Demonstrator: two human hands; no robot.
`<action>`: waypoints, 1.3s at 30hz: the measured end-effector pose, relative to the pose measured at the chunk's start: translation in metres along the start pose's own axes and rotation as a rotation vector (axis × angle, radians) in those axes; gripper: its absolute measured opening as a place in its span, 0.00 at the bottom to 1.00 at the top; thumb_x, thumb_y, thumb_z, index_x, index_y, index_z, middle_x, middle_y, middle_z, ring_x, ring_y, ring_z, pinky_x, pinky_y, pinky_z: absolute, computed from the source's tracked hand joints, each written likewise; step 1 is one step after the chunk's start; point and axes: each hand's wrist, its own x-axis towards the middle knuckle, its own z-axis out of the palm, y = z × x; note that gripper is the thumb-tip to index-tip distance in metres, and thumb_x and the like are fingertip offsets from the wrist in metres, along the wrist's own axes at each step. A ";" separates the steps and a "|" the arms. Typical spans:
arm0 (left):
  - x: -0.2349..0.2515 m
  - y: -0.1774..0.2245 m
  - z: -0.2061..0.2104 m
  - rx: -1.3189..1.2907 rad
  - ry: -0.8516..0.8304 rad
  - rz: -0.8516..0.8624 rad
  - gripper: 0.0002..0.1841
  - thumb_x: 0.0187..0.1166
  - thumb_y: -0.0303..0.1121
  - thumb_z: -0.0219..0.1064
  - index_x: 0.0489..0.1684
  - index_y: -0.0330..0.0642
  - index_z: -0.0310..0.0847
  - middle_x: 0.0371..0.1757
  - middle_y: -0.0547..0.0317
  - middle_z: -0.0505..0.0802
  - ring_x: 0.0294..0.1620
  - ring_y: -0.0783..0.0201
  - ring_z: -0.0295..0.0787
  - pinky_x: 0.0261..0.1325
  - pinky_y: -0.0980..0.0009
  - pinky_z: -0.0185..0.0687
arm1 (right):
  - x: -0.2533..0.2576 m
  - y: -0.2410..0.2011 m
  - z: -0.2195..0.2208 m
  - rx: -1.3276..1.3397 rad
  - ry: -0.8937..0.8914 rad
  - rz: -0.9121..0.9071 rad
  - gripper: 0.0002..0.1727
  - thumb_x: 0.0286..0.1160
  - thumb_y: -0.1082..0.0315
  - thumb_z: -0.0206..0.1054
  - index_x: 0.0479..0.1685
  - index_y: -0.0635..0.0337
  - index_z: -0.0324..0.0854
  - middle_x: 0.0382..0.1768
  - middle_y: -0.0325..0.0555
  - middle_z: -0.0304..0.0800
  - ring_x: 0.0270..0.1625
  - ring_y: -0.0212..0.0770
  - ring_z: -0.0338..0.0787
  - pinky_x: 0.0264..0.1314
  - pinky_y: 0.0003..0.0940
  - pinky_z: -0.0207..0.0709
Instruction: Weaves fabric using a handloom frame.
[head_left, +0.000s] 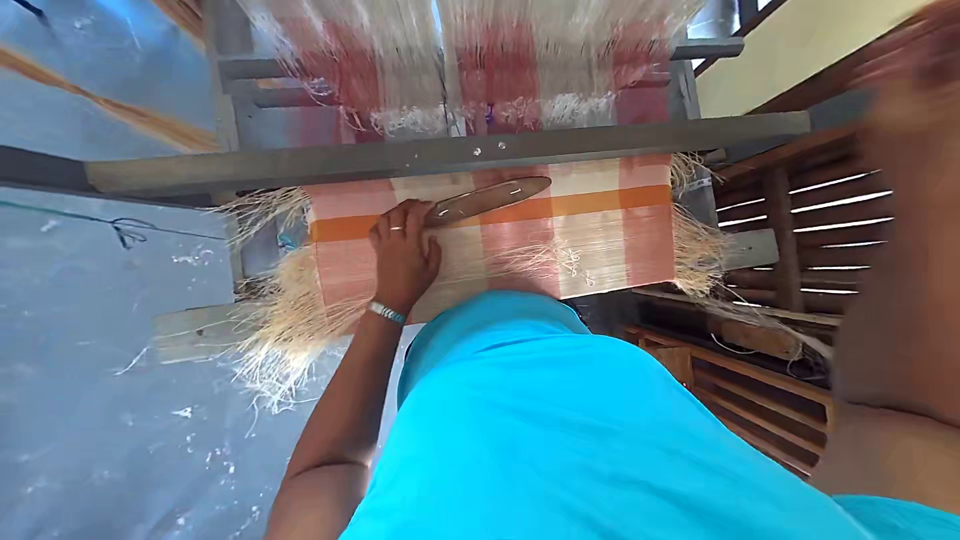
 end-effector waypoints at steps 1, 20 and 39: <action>0.005 0.004 0.006 0.020 -0.020 -0.010 0.29 0.75 0.33 0.63 0.81 0.47 0.71 0.79 0.39 0.79 0.78 0.31 0.72 0.70 0.29 0.65 | -0.001 -0.022 0.038 0.026 -0.099 -0.091 0.23 0.89 0.68 0.54 0.75 0.75 0.71 0.65 0.72 0.84 0.66 0.60 0.88 0.73 0.53 0.79; 0.006 0.047 -0.013 -0.215 -0.008 0.013 0.28 0.79 0.28 0.71 0.81 0.46 0.75 0.64 0.40 0.78 0.53 0.50 0.82 0.57 0.57 0.84 | -0.027 -0.122 0.268 0.698 -0.301 -0.140 0.08 0.73 0.69 0.74 0.44 0.64 0.89 0.43 0.50 0.92 0.43 0.37 0.91 0.52 0.32 0.87; 0.003 0.005 -0.024 -0.543 -0.186 0.039 0.25 0.77 0.39 0.73 0.74 0.46 0.81 0.74 0.44 0.82 0.75 0.53 0.79 0.76 0.53 0.78 | -0.019 -0.084 0.180 0.447 -0.641 -0.327 0.13 0.84 0.64 0.63 0.52 0.61 0.91 0.53 0.51 0.92 0.58 0.44 0.91 0.69 0.45 0.83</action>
